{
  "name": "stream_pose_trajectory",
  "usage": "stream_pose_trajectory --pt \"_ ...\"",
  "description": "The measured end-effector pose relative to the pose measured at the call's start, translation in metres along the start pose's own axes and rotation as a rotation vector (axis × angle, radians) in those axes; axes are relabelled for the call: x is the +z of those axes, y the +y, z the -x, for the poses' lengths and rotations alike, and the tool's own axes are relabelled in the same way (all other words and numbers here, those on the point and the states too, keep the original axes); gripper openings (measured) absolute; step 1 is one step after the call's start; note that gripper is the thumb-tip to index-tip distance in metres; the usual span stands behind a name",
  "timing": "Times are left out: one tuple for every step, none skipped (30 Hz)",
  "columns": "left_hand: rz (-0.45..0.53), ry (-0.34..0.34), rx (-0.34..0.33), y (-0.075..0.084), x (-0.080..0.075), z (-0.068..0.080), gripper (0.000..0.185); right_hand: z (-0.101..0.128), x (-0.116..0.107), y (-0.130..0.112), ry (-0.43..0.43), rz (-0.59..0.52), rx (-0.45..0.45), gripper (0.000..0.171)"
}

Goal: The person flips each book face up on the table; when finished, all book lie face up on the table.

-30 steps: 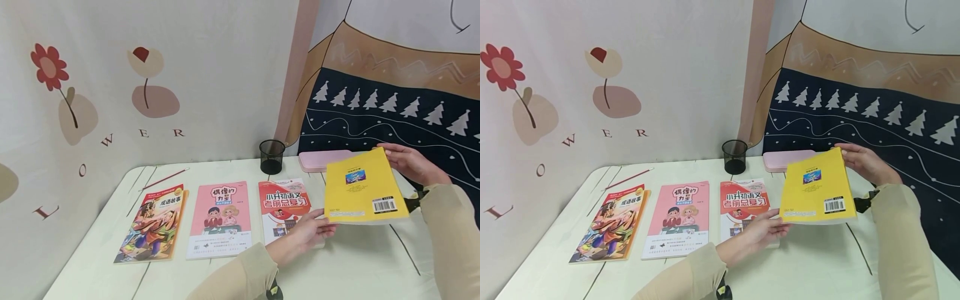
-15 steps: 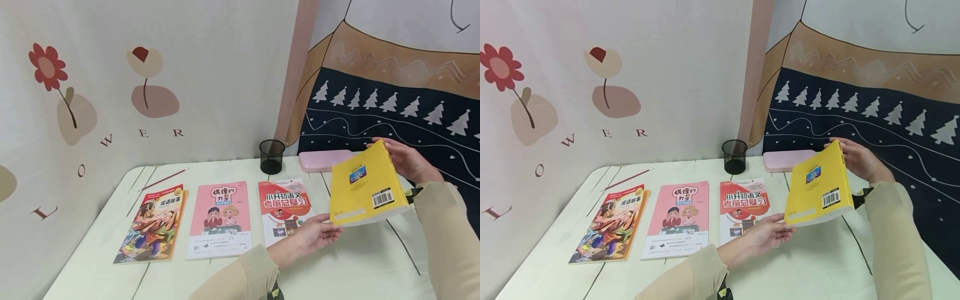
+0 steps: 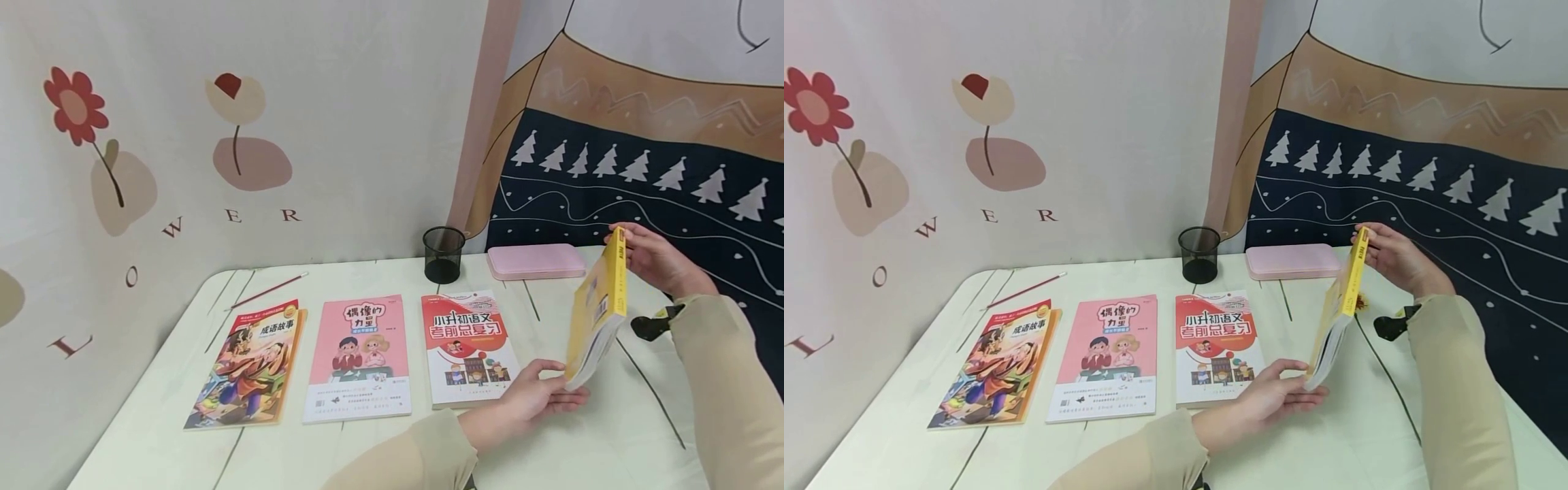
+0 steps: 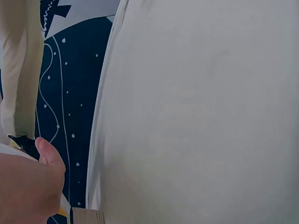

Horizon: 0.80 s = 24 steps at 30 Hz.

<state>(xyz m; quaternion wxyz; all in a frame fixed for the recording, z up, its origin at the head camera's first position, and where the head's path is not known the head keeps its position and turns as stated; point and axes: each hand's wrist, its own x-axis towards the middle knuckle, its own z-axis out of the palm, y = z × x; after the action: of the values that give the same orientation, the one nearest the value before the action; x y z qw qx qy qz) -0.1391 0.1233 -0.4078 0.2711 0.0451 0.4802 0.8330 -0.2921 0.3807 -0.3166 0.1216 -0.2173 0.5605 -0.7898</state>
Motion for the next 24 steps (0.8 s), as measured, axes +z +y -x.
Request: stream_pose_trajectory --pt "0.001 0.014 0.001 -0.001 0.001 0.0 0.012 0.0 0.0 0.0 0.007 -0.001 -0.006 0.034" --pt "-0.002 0.024 0.005 -0.001 0.001 0.0 0.011 0.0 0.0 0.0 0.012 -0.004 -0.009 0.033" --pt "-0.007 0.037 0.008 -0.002 0.002 0.0 0.011 0.0 0.0 0.0 0.024 -0.008 -0.007 0.032" --pt "-0.012 0.052 0.011 -0.002 0.002 0.0 0.011 0.001 0.001 0.0 0.037 -0.013 -0.005 0.031" --pt "-0.017 0.063 0.014 -0.002 0.003 0.0 0.012 0.001 0.001 -0.001 0.048 -0.015 -0.003 0.03" --pt "-0.02 0.08 0.018 -0.003 0.003 0.0 0.011 0.002 0.002 -0.001 0.066 -0.016 0.001 0.029" --pt "-0.027 0.093 0.024 -0.003 0.004 0.0 0.011 0.003 0.003 -0.002 0.08 -0.015 0.005 0.028" --pt "-0.04 0.111 0.028 -0.004 0.005 0.0 0.01 0.004 0.003 -0.003 0.096 -0.012 0.011 0.027" --pt "-0.052 0.125 0.027 -0.004 0.005 -0.001 0.01 0.005 0.004 -0.004 0.114 -0.011 0.017 0.026" --pt "-0.061 0.142 0.026 -0.005 0.006 -0.001 0.009 0.005 0.004 -0.004 0.125 -0.014 0.019 0.026" --pt "-0.07 0.152 0.025 -0.006 0.007 -0.001 0.008 0.006 0.004 -0.005 0.128 -0.02 0.017 0.025" --pt "-0.076 0.163 0.021 -0.007 0.008 -0.002 0.008 0.007 0.004 -0.005 0.134 -0.028 0.017 0.025" --pt "-0.082 0.171 0.019 -0.008 0.009 -0.002 0.009 0.008 0.003 -0.005 0.141 -0.03 0.018 0.025" --pt "-0.082 0.176 0.013 -0.008 0.011 -0.002 0.01 0.008 0.003 -0.005 0.149 -0.028 0.022 0.025" --pt "-0.076 0.174 0.008 -0.009 0.012 -0.002 0.011 0.009 0.002 -0.006 0.158 -0.026 0.026 0.025" --pt "-0.068 0.176 0.004 -0.01 0.013 -0.002 0.012 0.009 0.002 -0.006 0.169 -0.018 0.031 0.024" --pt "-0.063 0.17 0.002 -0.01 0.014 -0.001 0.012 0.009 0.002 -0.006 0.184 0.001 0.04 0.024" --pt "-0.059 0.166 -0.002 -0.01 0.014 -0.001 0.012 0.009 0.001 -0.006 0.203 0.027 0.054 0.023" --pt "-0.059 0.162 -0.004 -0.01 0.015 -0.001 0.012 0.009 0.001 -0.007 0.221 0.059 0.068 0.022" --pt "-0.063 0.157 -0.009 -0.01 0.015 -0.001 0.012 0.009 0.001 -0.007 0.234 0.093 0.082 0.021" --pt "-0.069 0.153 -0.015 -0.01 0.015 -0.001 0.012 0.009 0.0 -0.007 0.246 0.128 0.095 0.02" --pt "-0.076 0.15 -0.016 -0.009 0.016 -0.001 0.013 0.009 -0.001 -0.007 0.256 0.167 0.109 0.019" --pt "-0.084 0.144 -0.017 -0.009 0.016 -0.001 0.013 0.009 -0.001 -0.007 0.262 0.22 0.124 0.018" --pt "-0.092 0.143 -0.019 -0.009 0.017 -0.001 0.013 0.009 -0.002 -0.007 0.268 0.268 0.138 0.017"
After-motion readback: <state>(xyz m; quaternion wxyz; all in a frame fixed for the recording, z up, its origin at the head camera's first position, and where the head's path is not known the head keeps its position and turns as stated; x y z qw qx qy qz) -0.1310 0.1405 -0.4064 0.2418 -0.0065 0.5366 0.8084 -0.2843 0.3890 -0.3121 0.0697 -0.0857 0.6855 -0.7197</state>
